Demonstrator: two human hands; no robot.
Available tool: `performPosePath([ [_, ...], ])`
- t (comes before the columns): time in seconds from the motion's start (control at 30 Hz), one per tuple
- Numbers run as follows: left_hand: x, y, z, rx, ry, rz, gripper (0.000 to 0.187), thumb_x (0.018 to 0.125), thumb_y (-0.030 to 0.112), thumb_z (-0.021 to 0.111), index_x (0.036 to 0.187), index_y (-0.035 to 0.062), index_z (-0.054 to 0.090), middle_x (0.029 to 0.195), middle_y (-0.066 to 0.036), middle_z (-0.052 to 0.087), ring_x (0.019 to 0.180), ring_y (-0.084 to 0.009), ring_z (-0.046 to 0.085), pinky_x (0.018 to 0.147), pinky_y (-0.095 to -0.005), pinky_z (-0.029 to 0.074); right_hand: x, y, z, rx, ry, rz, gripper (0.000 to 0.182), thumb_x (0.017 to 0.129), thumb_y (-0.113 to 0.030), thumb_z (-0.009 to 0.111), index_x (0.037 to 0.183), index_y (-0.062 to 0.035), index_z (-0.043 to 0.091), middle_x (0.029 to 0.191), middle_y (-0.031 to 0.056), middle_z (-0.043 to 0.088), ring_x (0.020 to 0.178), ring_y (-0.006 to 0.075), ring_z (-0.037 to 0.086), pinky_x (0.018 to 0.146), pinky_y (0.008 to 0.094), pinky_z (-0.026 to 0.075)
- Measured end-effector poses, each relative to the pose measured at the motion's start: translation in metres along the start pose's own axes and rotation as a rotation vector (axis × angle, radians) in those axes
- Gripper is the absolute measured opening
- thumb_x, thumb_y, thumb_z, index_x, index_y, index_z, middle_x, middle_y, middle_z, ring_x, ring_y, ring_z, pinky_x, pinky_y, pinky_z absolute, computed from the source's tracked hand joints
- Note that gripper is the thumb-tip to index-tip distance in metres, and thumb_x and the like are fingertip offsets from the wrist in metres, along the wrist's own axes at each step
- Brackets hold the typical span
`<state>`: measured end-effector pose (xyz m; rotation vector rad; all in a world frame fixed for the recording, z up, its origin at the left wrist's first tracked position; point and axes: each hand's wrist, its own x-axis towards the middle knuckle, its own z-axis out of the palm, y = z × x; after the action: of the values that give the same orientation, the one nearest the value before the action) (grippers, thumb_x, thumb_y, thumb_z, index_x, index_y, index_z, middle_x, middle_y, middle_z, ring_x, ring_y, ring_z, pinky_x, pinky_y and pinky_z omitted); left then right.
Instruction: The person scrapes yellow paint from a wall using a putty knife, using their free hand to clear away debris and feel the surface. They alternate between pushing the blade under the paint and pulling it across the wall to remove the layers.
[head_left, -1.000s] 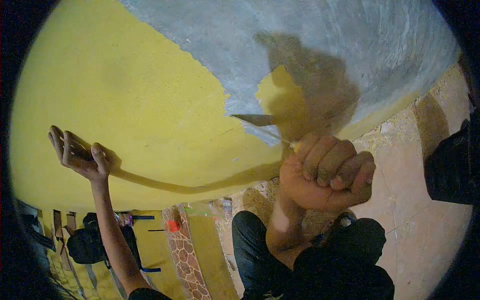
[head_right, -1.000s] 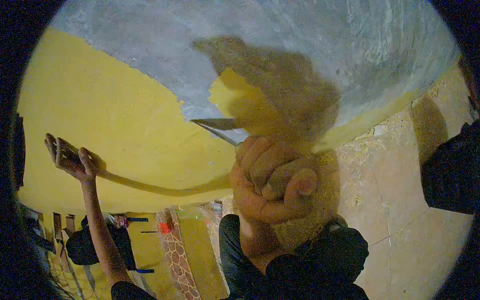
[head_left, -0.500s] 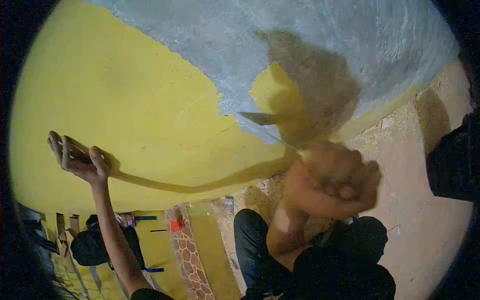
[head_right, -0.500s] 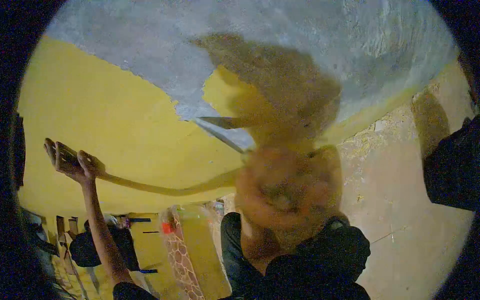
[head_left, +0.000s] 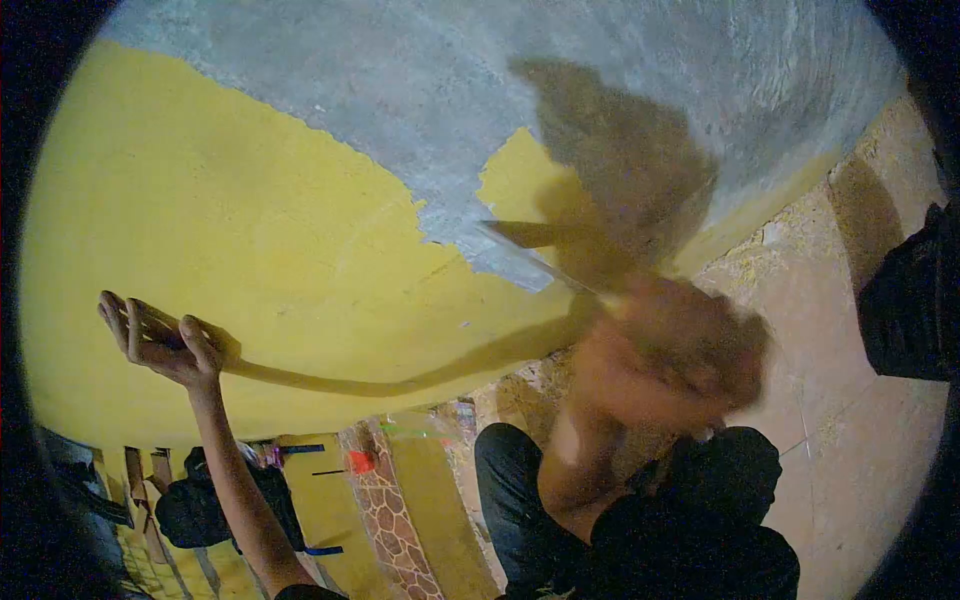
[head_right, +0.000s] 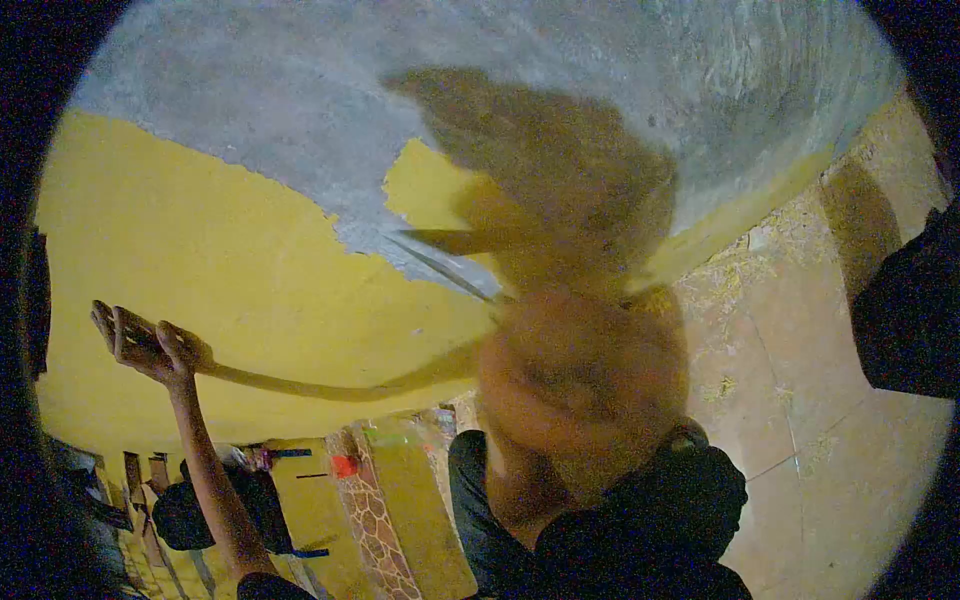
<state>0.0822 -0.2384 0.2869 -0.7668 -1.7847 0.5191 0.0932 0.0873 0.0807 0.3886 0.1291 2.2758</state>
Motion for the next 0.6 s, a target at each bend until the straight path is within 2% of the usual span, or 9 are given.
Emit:
performPosePath([
  [0.1, -0.004, 0.007, 0.002, -0.032, 0.016, -0.024, 0.053, 0.089, 0.031, 0.054, 0.128, 0.0008, 0.035, 0.140, -0.026, 0.029, 0.133, -0.0416, 0.025, 0.110, -0.0532, 0.018, 0.003, 0.018, -0.007, -0.192, -0.055, 0.165, 0.036, 0.095, -0.028, 0.033, 0.062, -0.0141, 0.036, 0.046, -0.0028, 0.033, 0.036, 0.0115, 0.029, 0.043, 0.0266, 0.031],
  [0.13, -0.003, 0.008, 0.001, -0.052, 0.012, -0.026, 0.053, 0.089, 0.031, 0.054, 0.129, 0.0009, 0.035, 0.140, -0.026, 0.029, 0.133, -0.0415, 0.025, 0.110, -0.0534, 0.018, 0.000, 0.010, -0.006, -0.182, -0.047, 0.160, 0.036, 0.095, -0.028, 0.033, 0.062, -0.0141, 0.036, 0.046, -0.0028, 0.033, 0.036, 0.0115, 0.029, 0.043, 0.0266, 0.031],
  [0.2, 0.000, 0.001, 0.000, -0.017, -0.005, 0.040, 0.052, 0.090, 0.030, 0.052, 0.129, 0.0012, 0.035, 0.141, -0.026, 0.029, 0.134, -0.0414, 0.023, 0.110, -0.0541, 0.018, -0.007, -0.009, -0.006, 0.031, 0.066, -0.096, 0.035, 0.095, -0.028, 0.033, 0.065, -0.0129, 0.040, 0.047, -0.0009, 0.036, 0.037, 0.0119, 0.031, 0.041, 0.0278, 0.032],
  [0.23, 0.000, 0.000, -0.002, -0.018, -0.010, 0.038, 0.052, 0.090, 0.030, 0.052, 0.129, 0.0012, 0.035, 0.141, -0.026, 0.029, 0.134, -0.0414, 0.023, 0.110, -0.0541, 0.018, -0.009, -0.002, -0.009, 0.028, 0.068, -0.093, 0.035, 0.095, -0.028, 0.033, 0.065, -0.0129, 0.040, 0.047, -0.0009, 0.036, 0.037, 0.0119, 0.031, 0.041, 0.0278, 0.032],
  [0.3, 0.000, 0.004, 0.001, 0.017, -0.013, 0.028, 0.051, 0.090, 0.030, 0.051, 0.129, 0.0013, 0.035, 0.141, -0.026, 0.029, 0.133, -0.0418, 0.024, 0.109, -0.0550, 0.017, -0.012, 0.018, -0.019, -0.205, -0.055, 0.114, 0.035, 0.095, -0.027, 0.034, 0.063, -0.0133, 0.039, 0.048, 0.0014, 0.039, 0.037, 0.0121, 0.032, 0.041, 0.0276, 0.030],
  [0.33, -0.004, 0.002, 0.004, -0.030, 0.021, -0.012, 0.051, 0.090, 0.031, 0.050, 0.129, 0.0012, 0.035, 0.140, -0.026, 0.030, 0.133, -0.0425, 0.024, 0.109, -0.0556, 0.017, -0.010, 0.022, -0.019, -0.205, -0.056, 0.107, 0.035, 0.095, -0.027, 0.034, 0.063, -0.0133, 0.039, 0.048, 0.0014, 0.039, 0.037, 0.0121, 0.032, 0.041, 0.0276, 0.030],
  [0.43, -0.001, 0.002, 0.001, 0.003, -0.012, 0.029, 0.052, 0.090, 0.032, 0.051, 0.129, 0.0008, 0.035, 0.140, -0.026, 0.029, 0.133, -0.0427, 0.024, 0.109, -0.0560, 0.017, -0.012, 0.039, -0.014, -0.004, -0.073, 0.021, 0.027, 0.093, -0.020, 0.038, 0.074, -0.0044, 0.049, 0.055, 0.0035, 0.045, 0.046, 0.0138, 0.042, 0.044, 0.0283, 0.039],
  [0.53, -0.006, 0.002, 0.001, 0.003, -0.008, -0.030, 0.054, 0.090, 0.034, 0.051, 0.129, 0.0008, 0.035, 0.141, -0.027, 0.028, 0.133, -0.0425, 0.023, 0.109, -0.0560, 0.017, -0.011, 0.039, -0.015, 0.156, -0.105, -0.044, 0.025, 0.091, -0.012, 0.042, 0.084, 0.0045, 0.059, 0.062, 0.0057, 0.052, 0.054, 0.0154, 0.051, 0.047, 0.0290, 0.049],
  [0.6, -0.003, 0.005, 0.002, 0.000, -0.002, -0.016, 0.054, 0.090, 0.034, 0.052, 0.129, 0.0008, 0.035, 0.141, -0.027, 0.028, 0.133, -0.0424, 0.023, 0.109, -0.0559, 0.018, -0.010, 0.041, -0.014, 0.143, -0.096, -0.057, 0.025, 0.091, -0.014, 0.042, 0.083, 0.0031, 0.058, 0.061, 0.0050, 0.051, 0.053, 0.0150, 0.049, 0.046, 0.0288, 0.048],
])
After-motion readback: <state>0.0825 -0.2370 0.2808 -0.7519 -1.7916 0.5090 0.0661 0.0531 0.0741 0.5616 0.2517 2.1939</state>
